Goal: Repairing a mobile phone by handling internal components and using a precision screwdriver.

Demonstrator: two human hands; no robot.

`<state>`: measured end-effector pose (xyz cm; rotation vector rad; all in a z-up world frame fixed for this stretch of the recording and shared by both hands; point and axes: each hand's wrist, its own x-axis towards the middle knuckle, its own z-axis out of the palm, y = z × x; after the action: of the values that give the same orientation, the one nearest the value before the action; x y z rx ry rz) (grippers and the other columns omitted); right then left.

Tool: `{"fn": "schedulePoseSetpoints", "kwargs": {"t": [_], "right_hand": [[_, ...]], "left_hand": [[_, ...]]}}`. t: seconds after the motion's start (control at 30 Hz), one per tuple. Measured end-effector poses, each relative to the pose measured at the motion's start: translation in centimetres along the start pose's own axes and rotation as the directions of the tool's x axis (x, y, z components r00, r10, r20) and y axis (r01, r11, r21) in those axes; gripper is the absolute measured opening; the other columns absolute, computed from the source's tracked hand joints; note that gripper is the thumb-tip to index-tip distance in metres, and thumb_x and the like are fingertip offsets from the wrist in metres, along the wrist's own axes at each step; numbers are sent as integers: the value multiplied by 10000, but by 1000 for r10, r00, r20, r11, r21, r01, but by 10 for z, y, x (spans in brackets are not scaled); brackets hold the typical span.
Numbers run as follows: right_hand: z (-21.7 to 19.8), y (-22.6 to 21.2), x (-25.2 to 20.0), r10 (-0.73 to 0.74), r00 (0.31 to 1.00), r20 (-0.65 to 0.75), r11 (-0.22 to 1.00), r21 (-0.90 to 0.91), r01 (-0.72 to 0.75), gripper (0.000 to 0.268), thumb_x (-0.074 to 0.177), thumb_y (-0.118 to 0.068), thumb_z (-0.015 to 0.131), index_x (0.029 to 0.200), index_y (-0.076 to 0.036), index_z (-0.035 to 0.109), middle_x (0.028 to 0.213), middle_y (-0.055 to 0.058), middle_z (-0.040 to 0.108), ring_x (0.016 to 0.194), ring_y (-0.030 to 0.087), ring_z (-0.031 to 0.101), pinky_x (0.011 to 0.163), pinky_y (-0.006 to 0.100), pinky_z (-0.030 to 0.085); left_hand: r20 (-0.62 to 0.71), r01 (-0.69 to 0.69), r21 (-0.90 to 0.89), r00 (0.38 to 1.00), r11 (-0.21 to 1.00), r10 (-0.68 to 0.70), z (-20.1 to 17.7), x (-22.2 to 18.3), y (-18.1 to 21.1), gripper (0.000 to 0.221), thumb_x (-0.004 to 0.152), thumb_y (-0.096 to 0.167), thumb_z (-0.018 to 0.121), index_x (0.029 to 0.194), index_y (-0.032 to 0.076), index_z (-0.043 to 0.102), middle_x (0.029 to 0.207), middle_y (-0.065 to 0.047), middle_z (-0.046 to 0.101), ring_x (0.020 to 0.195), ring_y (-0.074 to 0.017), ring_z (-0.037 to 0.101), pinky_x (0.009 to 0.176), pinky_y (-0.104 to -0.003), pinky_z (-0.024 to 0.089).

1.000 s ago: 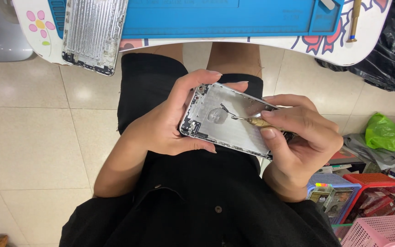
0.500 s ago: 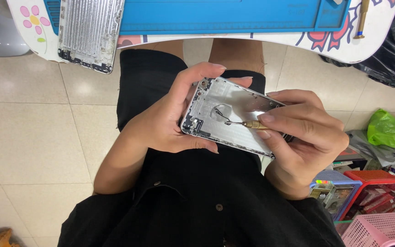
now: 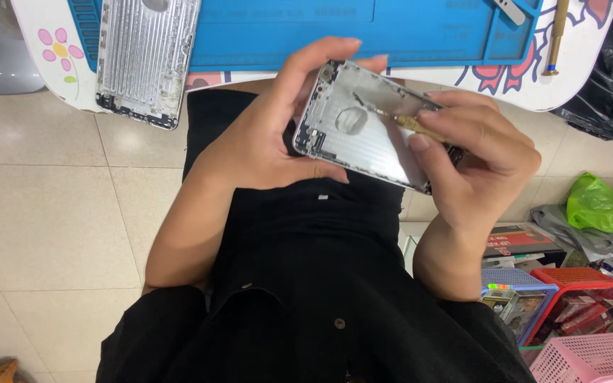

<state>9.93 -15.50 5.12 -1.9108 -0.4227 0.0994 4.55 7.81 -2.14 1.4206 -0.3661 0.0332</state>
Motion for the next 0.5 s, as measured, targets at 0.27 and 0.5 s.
{"fn": "schedulePoseSetpoints", "kwargs": {"t": [0.27,0.5], "right_hand": [[3,58,53,-100,991,87,994,-28,103,220,935,88,803,1137,23,745,1111,138,737,1089,222,691,915,268,536],[14,82,90,-157,973,168,983,-67,170,210,970,124,789,1154,33,745,1103,133,738,1091,232,696,977,285,533]], "left_hand": [[-108,42,601,994,798,28,-34,36,-17,1023,798,411,1038,1548,112,411,1548,-58,517,1401,-267,506,1199,-373,444],[-184,158,788,983,596,-17,-45,57,-20,1027,685,434,1043,1483,115,481,1493,-52,505,1411,-276,428,1044,-462,337]]}}
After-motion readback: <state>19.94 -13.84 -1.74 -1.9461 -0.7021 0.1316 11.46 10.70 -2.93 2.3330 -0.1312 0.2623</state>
